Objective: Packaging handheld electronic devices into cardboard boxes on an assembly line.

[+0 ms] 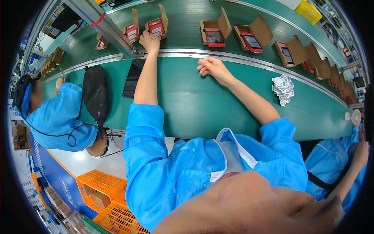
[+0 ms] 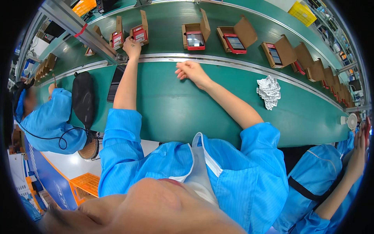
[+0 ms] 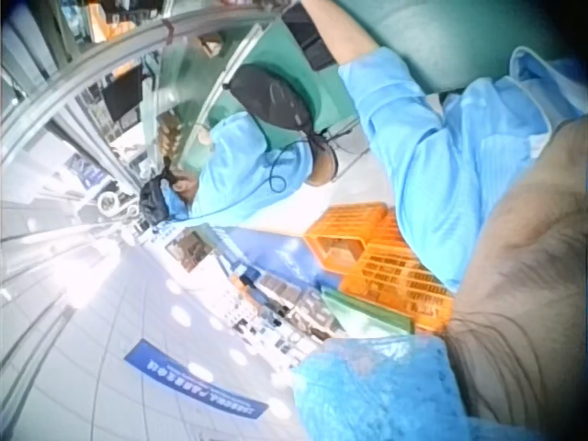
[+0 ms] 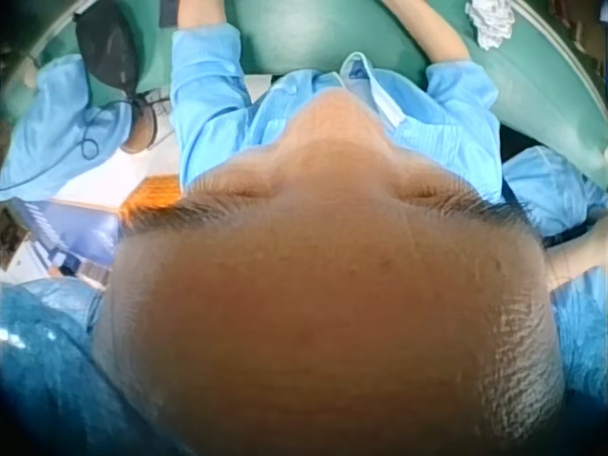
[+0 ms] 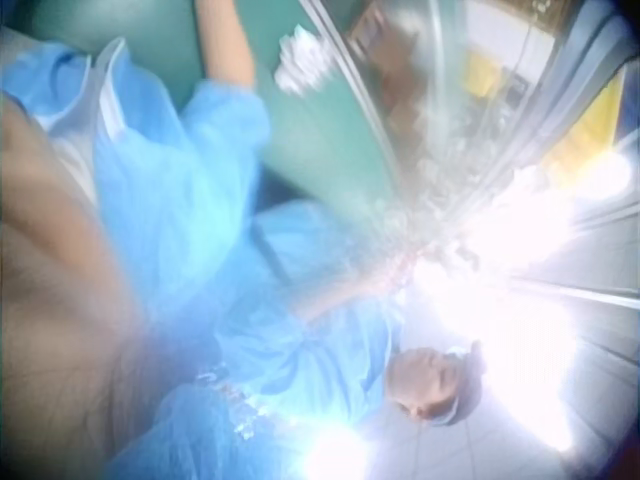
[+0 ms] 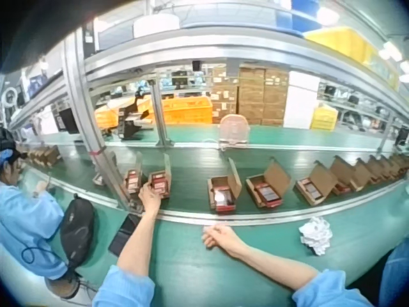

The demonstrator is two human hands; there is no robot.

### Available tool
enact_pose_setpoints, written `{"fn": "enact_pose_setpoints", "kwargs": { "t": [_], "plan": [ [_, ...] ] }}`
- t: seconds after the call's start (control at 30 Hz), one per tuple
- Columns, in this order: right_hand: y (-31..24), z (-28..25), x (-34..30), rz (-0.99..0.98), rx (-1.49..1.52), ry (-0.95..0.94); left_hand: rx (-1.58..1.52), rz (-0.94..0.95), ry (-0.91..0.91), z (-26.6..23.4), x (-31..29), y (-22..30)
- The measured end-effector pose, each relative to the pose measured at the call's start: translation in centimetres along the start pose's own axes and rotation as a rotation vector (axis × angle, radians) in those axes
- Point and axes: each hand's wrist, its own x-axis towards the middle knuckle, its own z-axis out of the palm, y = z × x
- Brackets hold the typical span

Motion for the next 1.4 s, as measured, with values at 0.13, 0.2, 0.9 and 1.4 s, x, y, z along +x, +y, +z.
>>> {"fn": "enact_pose_setpoints", "kwargs": {
  "t": [0.13,0.2,0.9,1.4],
  "plan": [
    [-0.5,2.1,1.9,-0.081,-0.204,-0.073,-0.120,-0.106,-0.123,0.0,0.2,-0.4],
    [-0.4,2.9,4.3,-0.364,-0.581,0.177,-0.149,-0.097,-0.142,-0.6,-0.9,0.8],
    [-3.8,11.1,11.4,-1.184,-1.635,0.426,-1.309,-0.666,-0.553,-4.0,-4.8,5.4],
    [-1.7,3.5,11.0,-0.446,-0.810,0.268,-1.636,-0.801,-0.682,-9.2,-3.5,4.6]
  ]
}}
